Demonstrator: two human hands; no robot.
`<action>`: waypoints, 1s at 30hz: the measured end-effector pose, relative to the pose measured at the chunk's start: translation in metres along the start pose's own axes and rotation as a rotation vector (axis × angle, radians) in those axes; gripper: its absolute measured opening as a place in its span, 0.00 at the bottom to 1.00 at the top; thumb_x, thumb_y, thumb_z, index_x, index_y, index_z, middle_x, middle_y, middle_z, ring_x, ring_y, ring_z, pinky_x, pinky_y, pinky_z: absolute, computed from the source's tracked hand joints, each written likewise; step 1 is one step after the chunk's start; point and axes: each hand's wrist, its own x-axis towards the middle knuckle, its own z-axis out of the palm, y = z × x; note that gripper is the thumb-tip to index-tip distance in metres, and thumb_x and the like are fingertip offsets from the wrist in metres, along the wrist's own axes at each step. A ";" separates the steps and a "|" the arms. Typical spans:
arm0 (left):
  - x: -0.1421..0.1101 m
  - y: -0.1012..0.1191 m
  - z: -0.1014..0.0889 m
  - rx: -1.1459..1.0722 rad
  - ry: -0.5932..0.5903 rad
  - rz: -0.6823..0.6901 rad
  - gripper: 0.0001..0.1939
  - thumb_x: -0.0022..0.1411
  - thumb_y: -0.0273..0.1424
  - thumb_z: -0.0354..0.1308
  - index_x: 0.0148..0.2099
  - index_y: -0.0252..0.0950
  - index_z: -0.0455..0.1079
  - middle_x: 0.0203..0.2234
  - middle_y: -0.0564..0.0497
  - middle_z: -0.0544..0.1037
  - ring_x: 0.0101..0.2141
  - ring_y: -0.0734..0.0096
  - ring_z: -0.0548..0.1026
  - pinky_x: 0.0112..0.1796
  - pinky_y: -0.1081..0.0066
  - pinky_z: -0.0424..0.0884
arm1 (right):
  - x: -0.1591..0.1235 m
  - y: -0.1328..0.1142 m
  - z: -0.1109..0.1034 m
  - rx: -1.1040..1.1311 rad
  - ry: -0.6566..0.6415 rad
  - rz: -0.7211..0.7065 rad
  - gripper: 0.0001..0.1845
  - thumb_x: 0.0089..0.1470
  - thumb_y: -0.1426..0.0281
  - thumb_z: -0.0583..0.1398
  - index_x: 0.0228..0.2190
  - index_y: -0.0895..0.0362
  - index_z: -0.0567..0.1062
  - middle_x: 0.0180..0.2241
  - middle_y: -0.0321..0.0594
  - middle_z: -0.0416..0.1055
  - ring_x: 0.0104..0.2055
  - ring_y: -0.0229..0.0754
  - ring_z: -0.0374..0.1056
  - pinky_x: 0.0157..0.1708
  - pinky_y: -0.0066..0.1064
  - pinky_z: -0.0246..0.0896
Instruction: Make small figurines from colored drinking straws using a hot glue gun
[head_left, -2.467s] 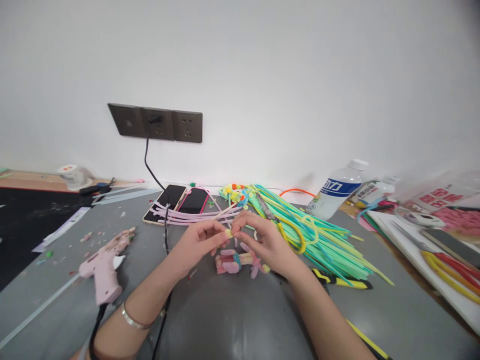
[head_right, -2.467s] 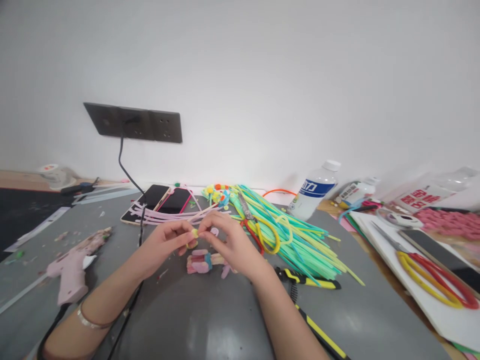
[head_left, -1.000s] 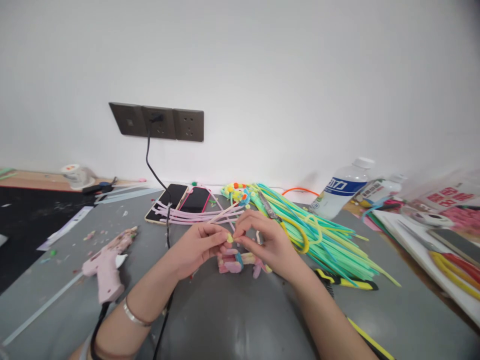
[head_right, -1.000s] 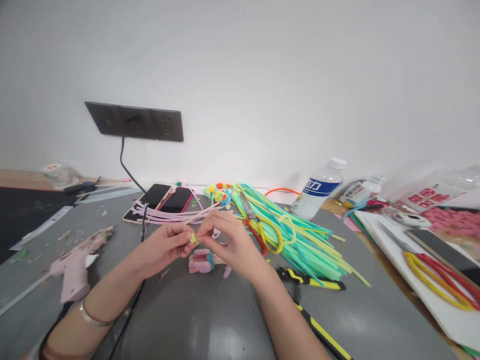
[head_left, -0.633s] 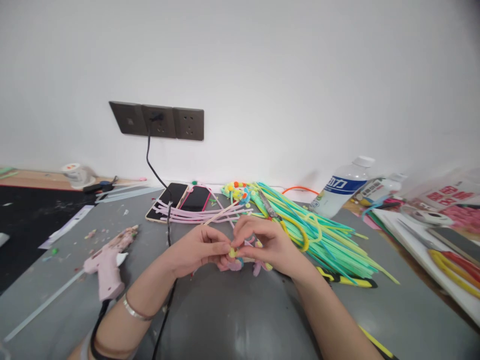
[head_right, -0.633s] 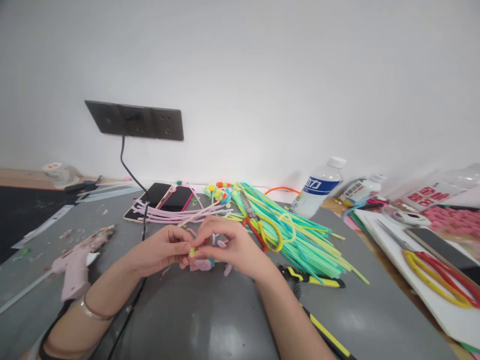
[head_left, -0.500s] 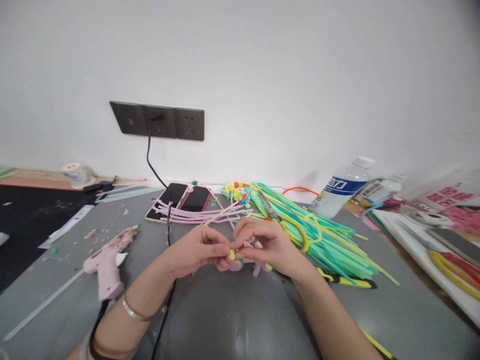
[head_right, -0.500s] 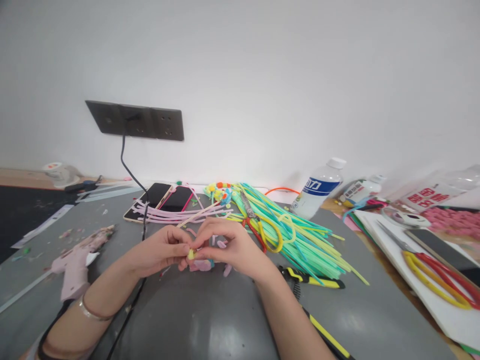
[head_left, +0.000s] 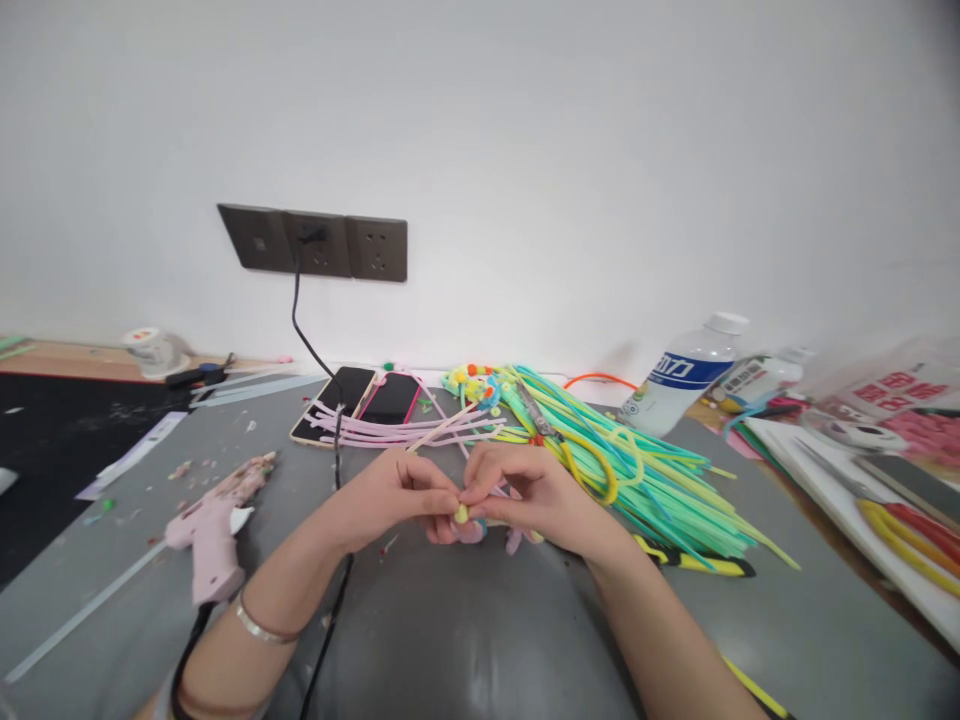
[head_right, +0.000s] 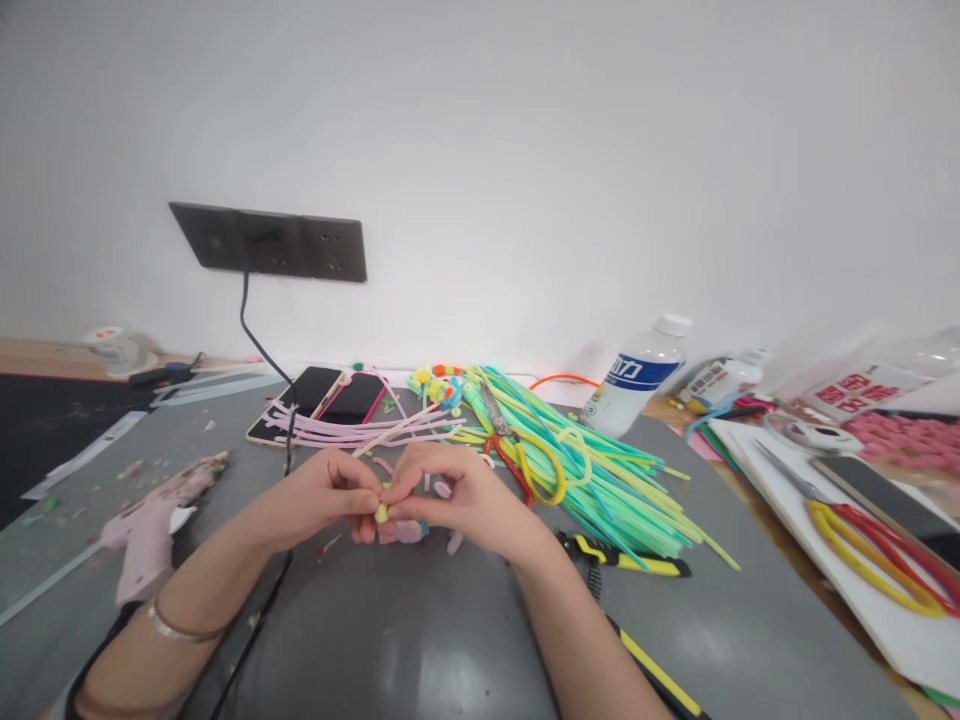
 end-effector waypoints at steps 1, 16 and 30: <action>0.001 0.000 0.000 0.003 0.026 0.011 0.14 0.52 0.40 0.71 0.28 0.32 0.81 0.21 0.46 0.80 0.21 0.74 0.75 0.25 0.76 0.72 | 0.000 0.001 -0.001 -0.043 0.022 -0.027 0.10 0.57 0.63 0.67 0.29 0.56 0.80 0.28 0.41 0.76 0.32 0.40 0.71 0.33 0.33 0.66; 0.009 -0.008 0.007 -0.054 0.185 0.122 0.18 0.55 0.42 0.68 0.43 0.35 0.82 0.32 0.46 0.83 0.31 0.70 0.80 0.35 0.74 0.77 | 0.003 0.012 0.004 -0.521 0.143 -0.180 0.05 0.60 0.72 0.63 0.30 0.55 0.75 0.28 0.37 0.70 0.32 0.42 0.65 0.34 0.34 0.60; 0.007 -0.013 0.019 -0.364 0.224 0.032 0.30 0.65 0.36 0.61 0.67 0.39 0.60 0.46 0.42 0.80 0.40 0.64 0.80 0.44 0.64 0.76 | 0.004 0.022 0.008 -0.766 0.142 -0.152 0.06 0.59 0.76 0.62 0.30 0.56 0.73 0.28 0.34 0.70 0.33 0.39 0.66 0.41 0.34 0.52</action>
